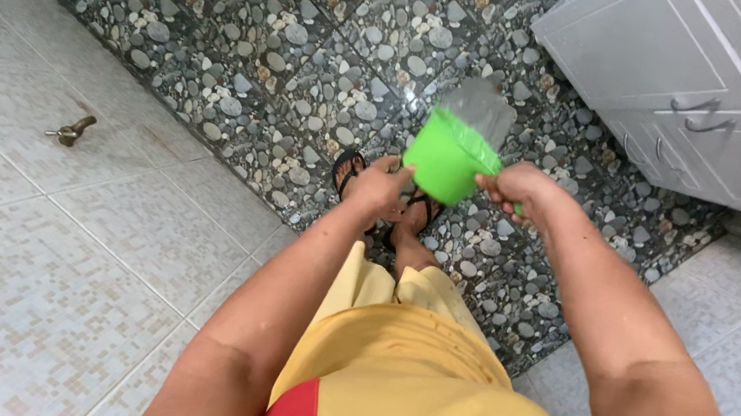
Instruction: The person fills a green scoop with water from a wall tap and pours it onto the pebble-tiled floor around a toilet. They then use a mop to clean the floor, followed by wiping the sink and faucet with a pink cloth.
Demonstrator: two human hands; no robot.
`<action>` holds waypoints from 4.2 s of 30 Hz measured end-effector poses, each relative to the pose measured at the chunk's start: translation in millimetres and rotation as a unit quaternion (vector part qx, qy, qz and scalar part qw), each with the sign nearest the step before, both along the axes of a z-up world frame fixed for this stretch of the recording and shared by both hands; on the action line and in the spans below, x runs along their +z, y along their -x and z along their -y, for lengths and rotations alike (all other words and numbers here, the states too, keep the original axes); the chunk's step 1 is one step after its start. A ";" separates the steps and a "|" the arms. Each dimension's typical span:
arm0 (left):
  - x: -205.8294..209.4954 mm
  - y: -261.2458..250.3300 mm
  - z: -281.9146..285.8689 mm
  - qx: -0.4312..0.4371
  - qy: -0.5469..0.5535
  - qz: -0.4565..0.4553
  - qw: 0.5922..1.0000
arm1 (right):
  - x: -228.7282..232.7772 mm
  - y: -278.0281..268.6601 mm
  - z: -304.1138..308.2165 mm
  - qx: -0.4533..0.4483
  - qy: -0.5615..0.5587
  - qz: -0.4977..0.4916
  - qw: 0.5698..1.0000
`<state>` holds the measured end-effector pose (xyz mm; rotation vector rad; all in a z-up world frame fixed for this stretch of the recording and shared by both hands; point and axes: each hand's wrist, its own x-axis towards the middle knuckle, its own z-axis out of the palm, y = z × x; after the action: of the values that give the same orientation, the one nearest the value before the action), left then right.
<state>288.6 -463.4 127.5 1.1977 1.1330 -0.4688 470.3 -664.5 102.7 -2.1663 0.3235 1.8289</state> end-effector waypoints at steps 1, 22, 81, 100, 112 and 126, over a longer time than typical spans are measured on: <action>-9.0 8.3 -2.5 0.000 0.002 -0.021 1.000 | -1.3 7.6 1.1 -0.010 -0.019 0.035 0.999; -43.5 21.0 -23.8 -0.055 -0.234 -0.027 0.970 | -6.6 144.3 48.3 -0.067 -0.036 0.019 0.997; -92.2 -78.9 240.3 -0.266 -0.166 0.117 0.942 | -70.5 101.0 531.2 -0.566 0.065 0.041 0.821; -7.5 119.0 46.6 -0.193 -0.303 -0.209 0.910 | 158.1 50.0 80.5 -0.032 -0.223 -0.015 0.974; -25.9 190.8 -40.5 -0.043 -0.324 -0.197 0.924 | 124.7 10.9 -32.3 -0.025 -0.196 0.027 0.980; 86.4 53.6 -120.6 0.045 -0.348 -0.092 0.932 | 136.8 -34.3 -241.3 0.249 -0.159 0.143 0.944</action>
<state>235.0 -342.8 213.9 1.7246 1.5802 -0.0984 504.6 -423.2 239.5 -2.3625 -0.5951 1.5998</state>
